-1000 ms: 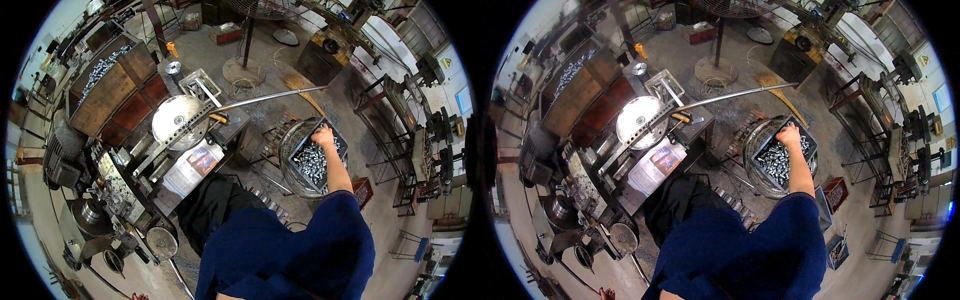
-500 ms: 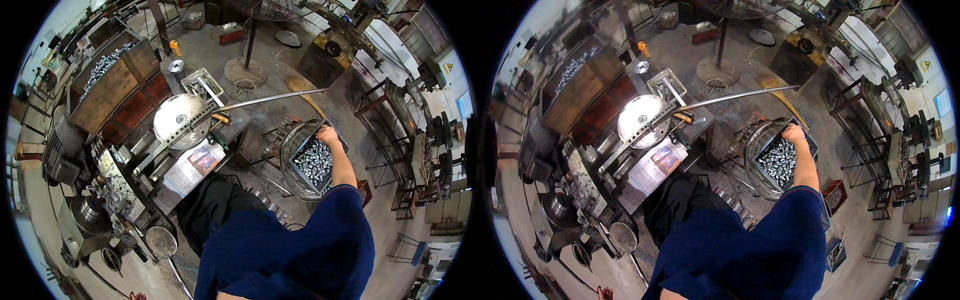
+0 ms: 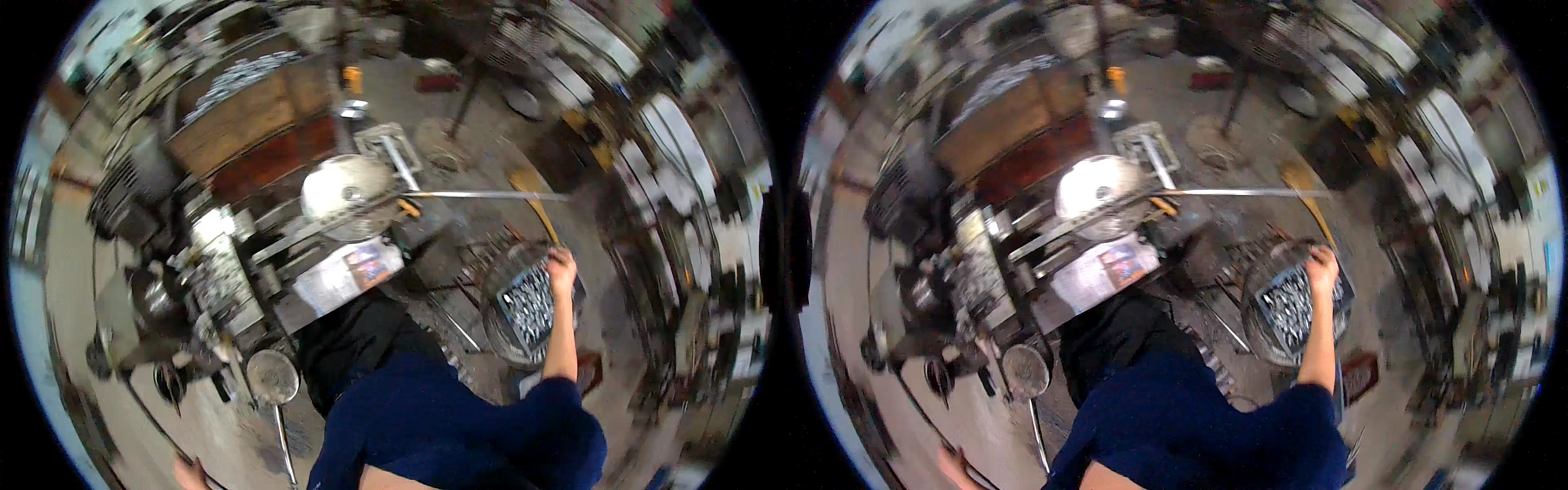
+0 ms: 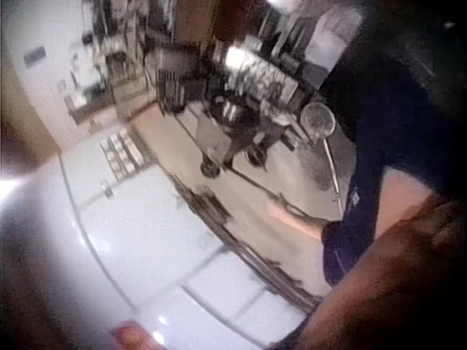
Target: The person operates a lathe to process small metal components, using levers to control the machine and handling finished parts.
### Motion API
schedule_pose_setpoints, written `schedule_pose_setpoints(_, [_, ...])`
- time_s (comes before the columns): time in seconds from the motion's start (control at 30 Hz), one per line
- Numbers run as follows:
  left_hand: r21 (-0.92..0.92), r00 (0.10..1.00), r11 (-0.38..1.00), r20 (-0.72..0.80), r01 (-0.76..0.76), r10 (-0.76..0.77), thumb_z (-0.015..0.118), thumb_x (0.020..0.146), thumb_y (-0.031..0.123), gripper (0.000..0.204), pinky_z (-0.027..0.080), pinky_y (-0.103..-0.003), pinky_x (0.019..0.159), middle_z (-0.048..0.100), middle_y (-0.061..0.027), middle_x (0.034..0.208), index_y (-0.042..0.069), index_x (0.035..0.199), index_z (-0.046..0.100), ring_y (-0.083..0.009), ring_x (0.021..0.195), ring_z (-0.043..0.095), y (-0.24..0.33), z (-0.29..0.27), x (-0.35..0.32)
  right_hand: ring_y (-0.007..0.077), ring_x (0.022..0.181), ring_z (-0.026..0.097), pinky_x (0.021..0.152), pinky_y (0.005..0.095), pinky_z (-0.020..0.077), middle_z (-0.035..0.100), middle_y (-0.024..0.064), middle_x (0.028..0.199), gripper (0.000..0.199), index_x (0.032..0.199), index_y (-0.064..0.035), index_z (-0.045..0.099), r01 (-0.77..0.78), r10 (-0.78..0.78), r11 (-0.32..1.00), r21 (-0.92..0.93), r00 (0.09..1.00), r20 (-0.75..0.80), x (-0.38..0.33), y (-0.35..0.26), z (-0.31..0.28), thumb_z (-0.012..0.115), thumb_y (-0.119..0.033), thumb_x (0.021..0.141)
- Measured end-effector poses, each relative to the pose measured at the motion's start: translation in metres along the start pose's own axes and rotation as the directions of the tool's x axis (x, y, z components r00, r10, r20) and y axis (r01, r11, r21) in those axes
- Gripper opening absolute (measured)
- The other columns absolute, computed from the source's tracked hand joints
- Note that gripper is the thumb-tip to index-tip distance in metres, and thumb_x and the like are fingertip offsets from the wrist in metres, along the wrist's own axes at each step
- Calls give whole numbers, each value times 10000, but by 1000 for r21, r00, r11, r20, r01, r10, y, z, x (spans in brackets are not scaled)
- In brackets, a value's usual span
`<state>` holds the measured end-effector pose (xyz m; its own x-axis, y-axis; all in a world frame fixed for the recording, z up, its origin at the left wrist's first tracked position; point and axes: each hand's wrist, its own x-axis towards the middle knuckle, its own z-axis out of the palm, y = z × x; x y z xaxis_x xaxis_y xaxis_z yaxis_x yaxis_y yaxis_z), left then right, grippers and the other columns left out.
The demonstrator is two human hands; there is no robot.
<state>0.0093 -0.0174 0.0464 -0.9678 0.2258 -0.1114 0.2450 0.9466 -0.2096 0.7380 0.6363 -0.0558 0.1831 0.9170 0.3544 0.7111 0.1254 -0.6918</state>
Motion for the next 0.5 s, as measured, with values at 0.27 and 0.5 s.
schedule_pose_setpoints(0.27, [-743, 699, 218, -427, -633, 574, 646, 774, 90, 357, 480, -305, 728, 657, -106, 855, 10, 1116, 580, -185, 803, 632, 278, -192, -53, 280, 979, 573, 824, 340, 472, 542, 155, 1111, 288, 923, -6, 660, 253, -704, 620, 742, 598, 384, -57, -309, 103, 573, -52, 652])
schedule_pose_setpoints(0.5, [-847, 626, -128, -474, -515, 620, 603, 856, 215, 426, 485, -287, 640, 648, -96, 770, -20, 1194, 493, -136, 691, 608, 357, -182, -67, 343, 994, 550, 834, 376, 470, 521, 206, 1126, 420, 986, 3, 617, 346, -981, 188, 919, 30, 189, -142, -472, 138, 618, -142, 591])
